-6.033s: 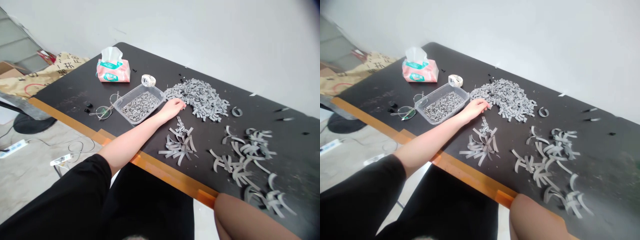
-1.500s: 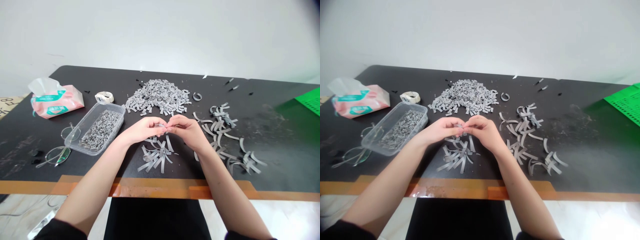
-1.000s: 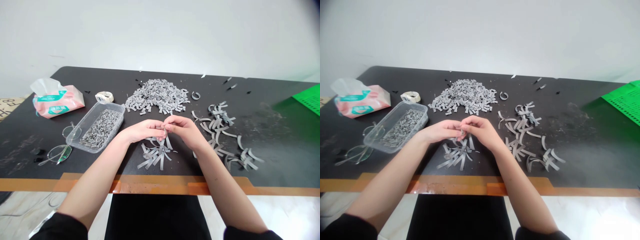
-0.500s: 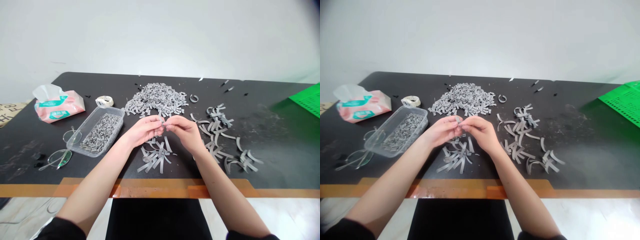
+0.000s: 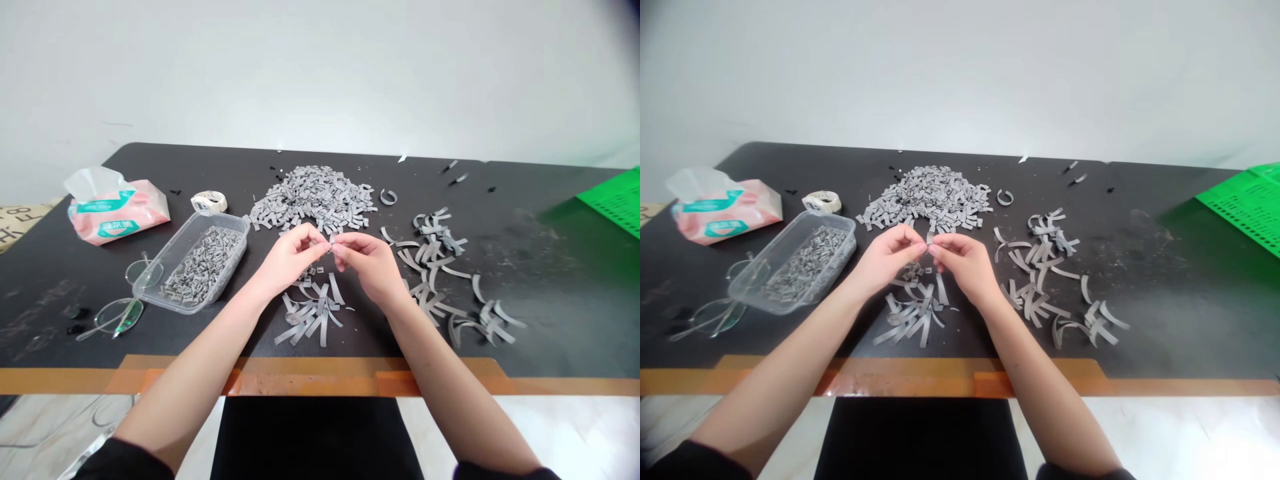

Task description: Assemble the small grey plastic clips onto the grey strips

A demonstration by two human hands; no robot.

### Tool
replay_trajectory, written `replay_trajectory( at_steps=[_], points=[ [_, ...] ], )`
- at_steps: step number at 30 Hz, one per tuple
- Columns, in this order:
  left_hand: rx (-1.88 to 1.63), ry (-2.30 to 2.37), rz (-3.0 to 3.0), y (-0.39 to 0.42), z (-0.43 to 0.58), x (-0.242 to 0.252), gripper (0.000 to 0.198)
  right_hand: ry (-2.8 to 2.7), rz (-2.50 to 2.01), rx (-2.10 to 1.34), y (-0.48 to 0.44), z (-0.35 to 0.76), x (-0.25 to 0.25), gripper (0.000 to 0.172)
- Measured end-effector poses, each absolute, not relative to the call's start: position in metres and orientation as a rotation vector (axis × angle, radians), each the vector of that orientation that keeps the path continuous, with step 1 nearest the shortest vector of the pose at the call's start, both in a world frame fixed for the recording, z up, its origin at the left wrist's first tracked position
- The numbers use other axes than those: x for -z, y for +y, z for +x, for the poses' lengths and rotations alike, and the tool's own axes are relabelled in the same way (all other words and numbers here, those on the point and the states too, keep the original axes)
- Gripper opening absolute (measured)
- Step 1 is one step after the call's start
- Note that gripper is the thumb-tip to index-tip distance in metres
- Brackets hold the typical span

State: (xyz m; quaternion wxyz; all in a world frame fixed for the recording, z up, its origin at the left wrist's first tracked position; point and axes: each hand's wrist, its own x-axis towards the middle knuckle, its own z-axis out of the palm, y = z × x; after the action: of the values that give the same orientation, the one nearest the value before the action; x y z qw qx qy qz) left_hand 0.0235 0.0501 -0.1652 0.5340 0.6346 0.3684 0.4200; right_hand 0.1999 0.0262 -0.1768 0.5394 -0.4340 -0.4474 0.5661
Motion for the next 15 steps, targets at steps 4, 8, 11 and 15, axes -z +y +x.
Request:
replay_trajectory(
  at_steps=[4, 8, 11, 15],
  points=[
    [-1.076, 0.866, 1.833, 0.048, 0.02, 0.162, 0.02, -1.042, -0.94, -1.457, 0.027, 0.202, 0.177, 0.016],
    [-1.001, 0.843, 1.969, 0.052, 0.013, 0.161, 0.027, -1.037, -0.9, -1.53, 0.026, 0.203, 0.174, 0.015],
    [-0.94, 0.83, 2.024, 0.055, 0.011, 0.162, 0.032, -1.098, -0.906, -1.53, 0.026, 0.204, 0.173, 0.018],
    [-0.943, 0.866, 2.051, 0.052, 0.014, 0.163, 0.032, -1.188, -0.932, -1.47, 0.027, 0.205, 0.176, 0.025]
  ],
)
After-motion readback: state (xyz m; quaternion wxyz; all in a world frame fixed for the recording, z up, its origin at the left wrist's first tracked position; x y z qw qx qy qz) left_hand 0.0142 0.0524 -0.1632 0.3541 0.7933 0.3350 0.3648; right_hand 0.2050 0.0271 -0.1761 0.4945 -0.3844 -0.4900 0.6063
